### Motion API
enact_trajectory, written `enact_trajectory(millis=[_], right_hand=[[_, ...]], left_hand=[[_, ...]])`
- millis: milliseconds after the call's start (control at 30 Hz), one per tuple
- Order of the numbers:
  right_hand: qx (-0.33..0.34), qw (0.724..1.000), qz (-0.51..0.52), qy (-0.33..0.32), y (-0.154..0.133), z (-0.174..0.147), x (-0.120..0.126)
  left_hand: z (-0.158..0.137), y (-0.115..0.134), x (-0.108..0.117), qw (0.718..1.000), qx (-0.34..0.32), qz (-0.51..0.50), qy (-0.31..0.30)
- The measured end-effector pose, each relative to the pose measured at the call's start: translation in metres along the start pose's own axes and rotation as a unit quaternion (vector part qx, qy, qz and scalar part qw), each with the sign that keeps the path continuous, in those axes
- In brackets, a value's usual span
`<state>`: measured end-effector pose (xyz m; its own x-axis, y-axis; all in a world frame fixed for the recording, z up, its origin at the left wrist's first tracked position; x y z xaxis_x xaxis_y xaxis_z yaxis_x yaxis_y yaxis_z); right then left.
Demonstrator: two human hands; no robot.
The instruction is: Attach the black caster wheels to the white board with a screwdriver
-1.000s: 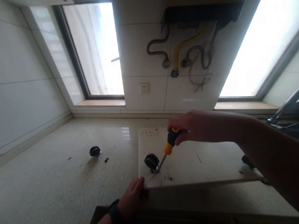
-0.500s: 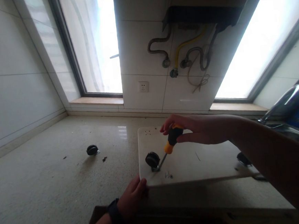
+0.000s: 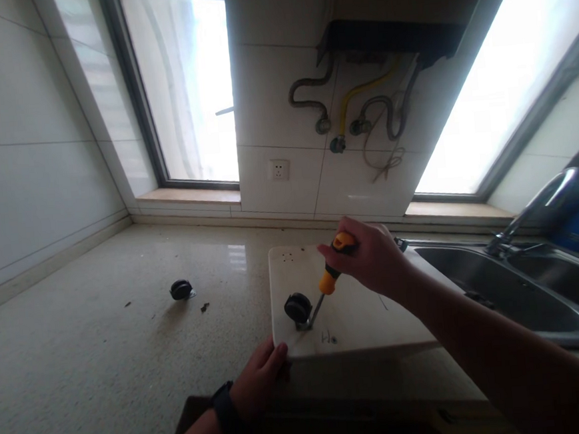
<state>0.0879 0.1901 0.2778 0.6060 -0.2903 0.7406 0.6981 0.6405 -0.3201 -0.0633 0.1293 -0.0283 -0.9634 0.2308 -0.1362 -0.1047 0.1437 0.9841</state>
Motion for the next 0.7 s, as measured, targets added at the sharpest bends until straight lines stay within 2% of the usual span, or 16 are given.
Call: enact_trajectory(millis=[33, 100, 167, 200, 267, 333, 400, 467, 600, 700], right_hand=[[-0.012, 1.0, -0.019, -0.005, 0.0, 0.0, -0.001], [-0.025, 0.998, -0.003, -0.056, 0.003, -0.001, -0.01], [-0.018, 0.986, 0.113, -0.125, 0.003, -0.003, -0.022], [-0.006, 0.967, 0.194, -0.162, 0.0, -0.006, -0.029], [0.02, 0.914, 0.342, -0.217, -0.007, -0.011, -0.038], [0.025, 0.882, 0.414, -0.227, -0.008, -0.013, -0.042], [0.018, 0.871, 0.445, -0.209, -0.004, -0.012, -0.043], [0.03, 0.855, 0.469, -0.22, -0.004, -0.012, -0.044], [0.098, 0.81, 0.48, -0.323, -0.015, -0.021, -0.041], [0.083, 0.795, 0.481, -0.359, -0.012, -0.021, -0.039]], left_hand=[[0.0, 0.001, 0.0, 1.0, -0.005, 0.006, 0.001], [0.0, 0.005, 0.001, 1.0, -0.018, 0.013, 0.003], [-0.001, 0.006, 0.0, 1.0, -0.017, 0.01, 0.001], [-0.001, 0.006, -0.001, 1.0, -0.015, 0.008, 0.0], [-0.002, 0.008, -0.002, 1.0, -0.011, 0.007, -0.003], [-0.002, 0.009, -0.003, 1.0, -0.01, 0.006, -0.005], [-0.003, 0.011, -0.004, 1.0, -0.01, 0.001, -0.007], [-0.003, 0.011, -0.004, 1.0, -0.009, 0.002, -0.007], [-0.003, 0.01, -0.002, 1.0, -0.01, 0.013, -0.003], [-0.002, 0.009, -0.002, 1.0, -0.01, 0.008, -0.01]])
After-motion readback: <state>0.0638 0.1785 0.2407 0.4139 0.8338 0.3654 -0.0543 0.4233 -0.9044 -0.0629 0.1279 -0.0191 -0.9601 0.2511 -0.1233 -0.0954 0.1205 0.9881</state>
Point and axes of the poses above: each hand's wrist, its own z-axis towards the middle knuckle, its own x-axis out of the back of the hand, y = z × x, the point moved 10 cm from there along z, towards the middle knuckle, and after that the axes turned 5 degrees about -z, right-handed, at the moved point
